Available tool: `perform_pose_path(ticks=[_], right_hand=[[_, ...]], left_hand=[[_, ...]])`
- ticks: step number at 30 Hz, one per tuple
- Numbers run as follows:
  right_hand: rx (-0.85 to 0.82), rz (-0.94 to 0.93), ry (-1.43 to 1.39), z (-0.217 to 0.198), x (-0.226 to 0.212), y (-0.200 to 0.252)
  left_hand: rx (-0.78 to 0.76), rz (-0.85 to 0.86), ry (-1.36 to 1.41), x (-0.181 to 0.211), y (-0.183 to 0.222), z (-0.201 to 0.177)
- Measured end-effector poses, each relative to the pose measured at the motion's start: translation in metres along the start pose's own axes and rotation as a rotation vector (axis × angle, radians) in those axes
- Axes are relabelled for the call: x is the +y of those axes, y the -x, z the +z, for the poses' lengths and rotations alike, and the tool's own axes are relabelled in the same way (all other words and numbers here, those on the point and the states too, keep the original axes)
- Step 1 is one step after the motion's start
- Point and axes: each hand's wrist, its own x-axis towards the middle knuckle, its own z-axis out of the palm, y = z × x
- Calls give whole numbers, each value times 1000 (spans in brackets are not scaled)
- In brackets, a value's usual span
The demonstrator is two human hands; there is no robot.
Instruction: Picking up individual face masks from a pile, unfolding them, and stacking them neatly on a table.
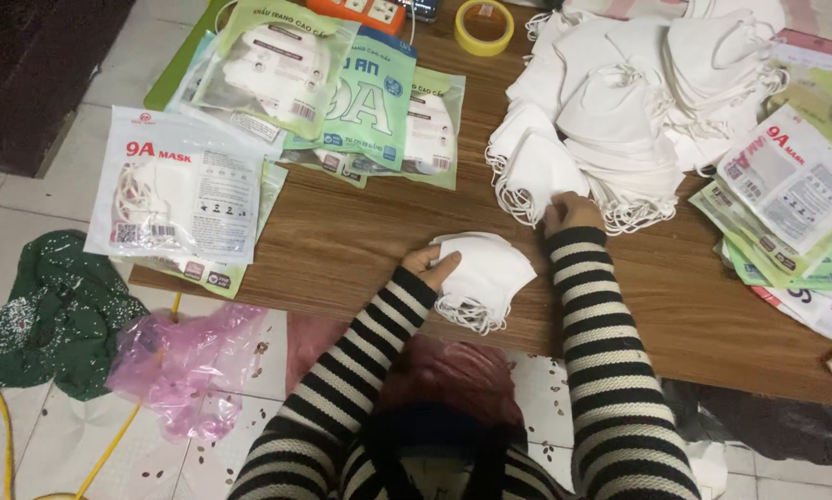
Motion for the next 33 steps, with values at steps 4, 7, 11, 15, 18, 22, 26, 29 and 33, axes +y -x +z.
perform_pose_path(ticks=[4, 7, 11, 15, 18, 22, 26, 29, 33], right_hand=[[-1, -65, -111, -32, -8, 13], [11, 25, -118, -44, -1, 22], [206, -33, -418, -89, -25, 49], [296, -329, -627, -132, -56, 83], [270, -629, -865, -120, -33, 93], [280, -402, -766, -123, -44, 120], [304, -549, -730, -95, -42, 135], [217, -576, -552, -81, -42, 141], [176, -502, -172, -73, -72, 144]], left_hand=[[13, 22, 4, -25, -13, -4], [38, 27, -27, -22, -6, -6], [56, 25, -60, -3, 1, -5], [91, 70, -6, -2, 3, -1], [102, 64, -14, 4, 10, 0], [130, 53, 14, 5, 9, 1], [125, 61, -3, -11, 0, -4], [136, 47, 3, -21, -5, -8], [143, -22, -16, 22, 13, 3]])
